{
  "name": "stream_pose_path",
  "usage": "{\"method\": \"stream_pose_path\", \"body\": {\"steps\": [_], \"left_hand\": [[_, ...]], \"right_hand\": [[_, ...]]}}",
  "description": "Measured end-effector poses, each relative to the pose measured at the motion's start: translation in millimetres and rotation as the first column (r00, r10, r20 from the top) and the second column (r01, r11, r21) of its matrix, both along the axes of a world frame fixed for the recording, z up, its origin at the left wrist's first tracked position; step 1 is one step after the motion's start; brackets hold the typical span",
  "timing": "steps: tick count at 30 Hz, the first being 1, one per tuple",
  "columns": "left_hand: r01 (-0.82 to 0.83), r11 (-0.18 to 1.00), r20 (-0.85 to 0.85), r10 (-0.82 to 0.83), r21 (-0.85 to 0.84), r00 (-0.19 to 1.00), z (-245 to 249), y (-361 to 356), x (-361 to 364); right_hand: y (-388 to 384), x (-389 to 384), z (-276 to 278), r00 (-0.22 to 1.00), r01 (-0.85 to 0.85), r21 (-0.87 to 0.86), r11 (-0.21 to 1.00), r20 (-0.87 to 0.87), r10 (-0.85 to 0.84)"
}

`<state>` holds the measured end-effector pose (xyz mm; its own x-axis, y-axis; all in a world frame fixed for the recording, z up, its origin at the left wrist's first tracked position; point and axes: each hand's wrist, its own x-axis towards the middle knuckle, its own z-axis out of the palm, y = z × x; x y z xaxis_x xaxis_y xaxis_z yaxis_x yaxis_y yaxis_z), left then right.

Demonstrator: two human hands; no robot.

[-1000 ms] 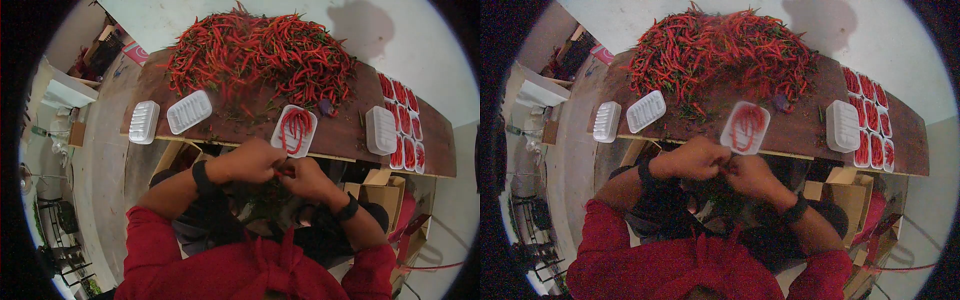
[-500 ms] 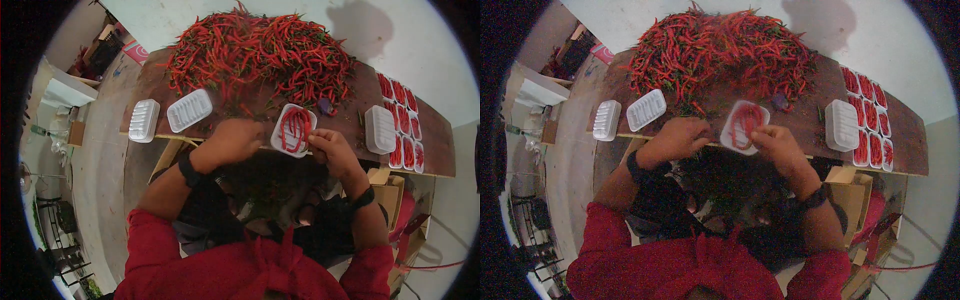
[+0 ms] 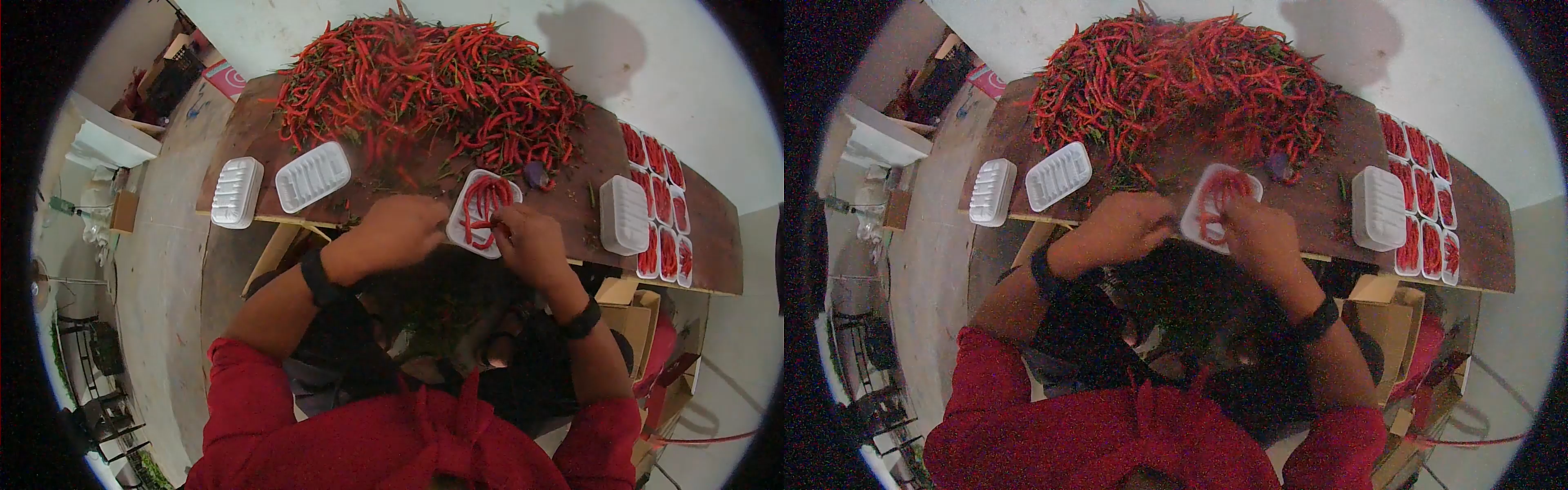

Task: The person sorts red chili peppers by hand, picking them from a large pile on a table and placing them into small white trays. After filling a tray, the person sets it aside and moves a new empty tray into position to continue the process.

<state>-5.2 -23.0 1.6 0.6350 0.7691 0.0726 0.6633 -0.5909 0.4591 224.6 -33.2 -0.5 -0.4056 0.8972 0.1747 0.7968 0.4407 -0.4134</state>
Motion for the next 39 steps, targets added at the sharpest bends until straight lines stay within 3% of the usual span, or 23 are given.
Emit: {"method": "stream_pose_path", "body": {"steps": [8,17,32,39], "left_hand": [[0.009,1.000,-0.028,-0.010,-0.022,1.000,0.8,-0.8,0.1],[0.022,0.999,-0.067,-0.025,-0.039,0.997,0.4,0.0,1.4],[0.024,0.997,-0.091,-0.030,-0.069,0.995,-2.5,0.1,2.1],[0.028,0.998,-0.113,-0.035,-0.064,0.993,-4.0,0.8,2.9]], "right_hand": [[9.6,1.9,-15.8,0.977,-0.164,0.028,0.986,0.140,0.159],[13.7,4.2,-25.9,0.958,-0.177,0.028,0.984,0.235,0.166],[14.2,3.8,-26.5,0.954,-0.268,0.134,0.954,0.175,0.243],[14.3,5.0,-26.2,0.953,-0.268,0.100,0.958,0.173,0.249]]}}
